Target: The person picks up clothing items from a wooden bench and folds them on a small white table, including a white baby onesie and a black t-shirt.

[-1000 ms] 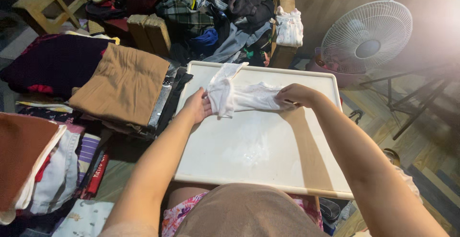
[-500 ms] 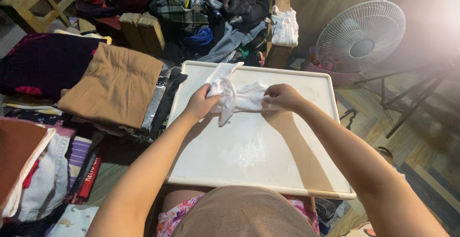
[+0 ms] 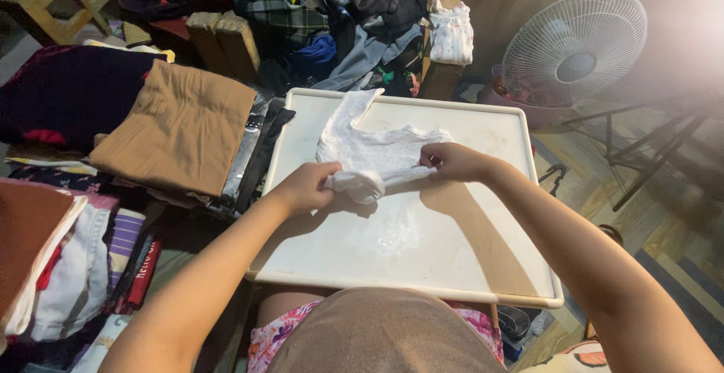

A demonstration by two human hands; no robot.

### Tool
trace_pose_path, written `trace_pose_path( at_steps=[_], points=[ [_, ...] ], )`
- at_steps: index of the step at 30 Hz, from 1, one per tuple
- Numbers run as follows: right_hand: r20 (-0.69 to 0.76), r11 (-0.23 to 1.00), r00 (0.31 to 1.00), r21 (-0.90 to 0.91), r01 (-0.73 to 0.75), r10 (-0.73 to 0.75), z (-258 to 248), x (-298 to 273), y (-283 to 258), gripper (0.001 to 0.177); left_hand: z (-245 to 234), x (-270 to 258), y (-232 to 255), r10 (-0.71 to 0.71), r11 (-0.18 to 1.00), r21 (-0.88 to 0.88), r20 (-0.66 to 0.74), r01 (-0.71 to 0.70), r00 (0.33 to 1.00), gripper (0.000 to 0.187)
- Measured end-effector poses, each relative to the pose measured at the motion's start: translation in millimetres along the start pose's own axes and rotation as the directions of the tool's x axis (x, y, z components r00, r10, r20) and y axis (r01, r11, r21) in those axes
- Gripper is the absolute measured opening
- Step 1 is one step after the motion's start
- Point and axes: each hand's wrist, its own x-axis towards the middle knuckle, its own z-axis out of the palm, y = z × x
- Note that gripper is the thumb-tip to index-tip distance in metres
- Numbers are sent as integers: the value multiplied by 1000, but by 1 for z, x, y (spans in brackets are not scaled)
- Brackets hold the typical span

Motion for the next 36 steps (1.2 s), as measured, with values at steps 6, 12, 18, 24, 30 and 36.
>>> trace_pose_path(
  at_steps=[6, 12, 18, 24, 30, 36],
  points=[
    [-47, 888, 952, 378, -263, 302, -17, 19, 3, 33, 3, 48, -38, -282, 803, -579, -155, 144, 947, 26],
    [-215, 905, 898, 280, -320, 384, -2, 41, 26, 38, 11, 65, -58, -579, 719, -556, -149, 417, 801, 36],
    [-146, 828, 837, 309, -468, 527, 5, 40, 14, 31, 23, 70, -70, -355, 933, -81, -365, 351, 860, 39],
    [-159, 885, 888, 265, -383, 432, 8, 34, 9, 27, 26, 59, -75, -410, 903, -35, -372, 429, 833, 38],
    [-197, 909, 892, -8, -417, 407, 6, 31, 18, 41, 28, 37, -57, -455, 890, -204, -344, 408, 821, 57],
    [-225, 886, 867, -31, -462, 444, 9, 30, 11, 41, 34, 24, -40, -318, 929, 51, -397, 367, 861, 81]
  ],
)
